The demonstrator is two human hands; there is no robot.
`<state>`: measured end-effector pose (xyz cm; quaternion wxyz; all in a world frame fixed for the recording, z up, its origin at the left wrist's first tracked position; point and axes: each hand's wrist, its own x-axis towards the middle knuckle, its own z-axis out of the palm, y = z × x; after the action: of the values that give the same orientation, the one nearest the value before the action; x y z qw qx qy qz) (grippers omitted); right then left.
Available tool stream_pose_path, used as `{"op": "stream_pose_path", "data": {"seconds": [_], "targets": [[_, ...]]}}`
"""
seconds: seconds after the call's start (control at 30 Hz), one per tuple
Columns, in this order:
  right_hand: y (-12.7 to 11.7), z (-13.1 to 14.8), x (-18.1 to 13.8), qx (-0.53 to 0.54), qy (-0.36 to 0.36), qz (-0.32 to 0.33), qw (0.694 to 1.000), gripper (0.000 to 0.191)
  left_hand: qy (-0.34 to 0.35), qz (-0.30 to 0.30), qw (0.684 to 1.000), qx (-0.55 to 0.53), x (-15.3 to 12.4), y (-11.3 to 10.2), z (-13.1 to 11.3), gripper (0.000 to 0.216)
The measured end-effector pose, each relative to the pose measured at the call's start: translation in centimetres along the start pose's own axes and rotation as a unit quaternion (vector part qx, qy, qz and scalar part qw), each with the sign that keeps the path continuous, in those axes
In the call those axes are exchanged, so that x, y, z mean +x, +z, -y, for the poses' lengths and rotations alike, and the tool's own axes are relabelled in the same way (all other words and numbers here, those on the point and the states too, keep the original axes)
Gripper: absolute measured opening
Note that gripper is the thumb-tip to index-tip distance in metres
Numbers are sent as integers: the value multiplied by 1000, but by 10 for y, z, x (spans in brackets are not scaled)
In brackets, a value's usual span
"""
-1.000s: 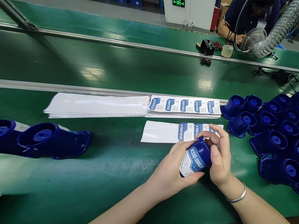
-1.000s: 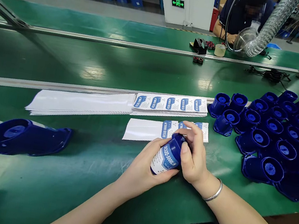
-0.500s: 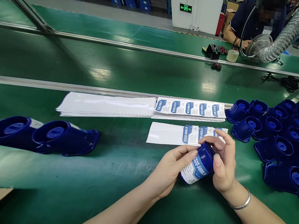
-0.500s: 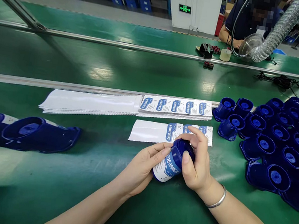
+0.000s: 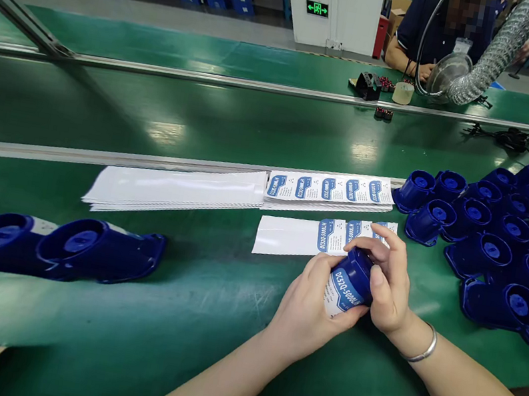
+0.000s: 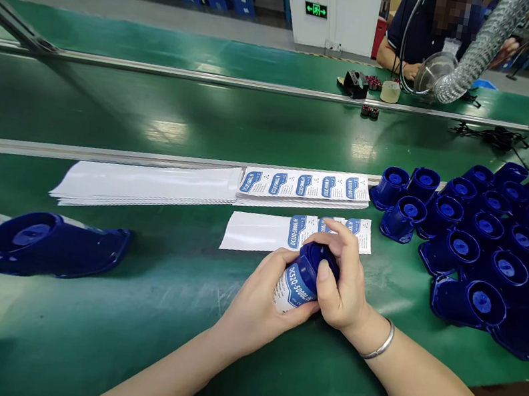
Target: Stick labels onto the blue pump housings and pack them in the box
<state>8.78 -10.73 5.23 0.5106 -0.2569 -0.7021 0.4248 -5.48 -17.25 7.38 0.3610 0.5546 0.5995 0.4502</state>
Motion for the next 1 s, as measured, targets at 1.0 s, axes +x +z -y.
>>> {"op": "stream_pose_path", "data": {"seconds": [1.0], "targets": [[-2,12,1,-46,4,33,998,56,-6,16,994,-106,-2,0,6,29]]}}
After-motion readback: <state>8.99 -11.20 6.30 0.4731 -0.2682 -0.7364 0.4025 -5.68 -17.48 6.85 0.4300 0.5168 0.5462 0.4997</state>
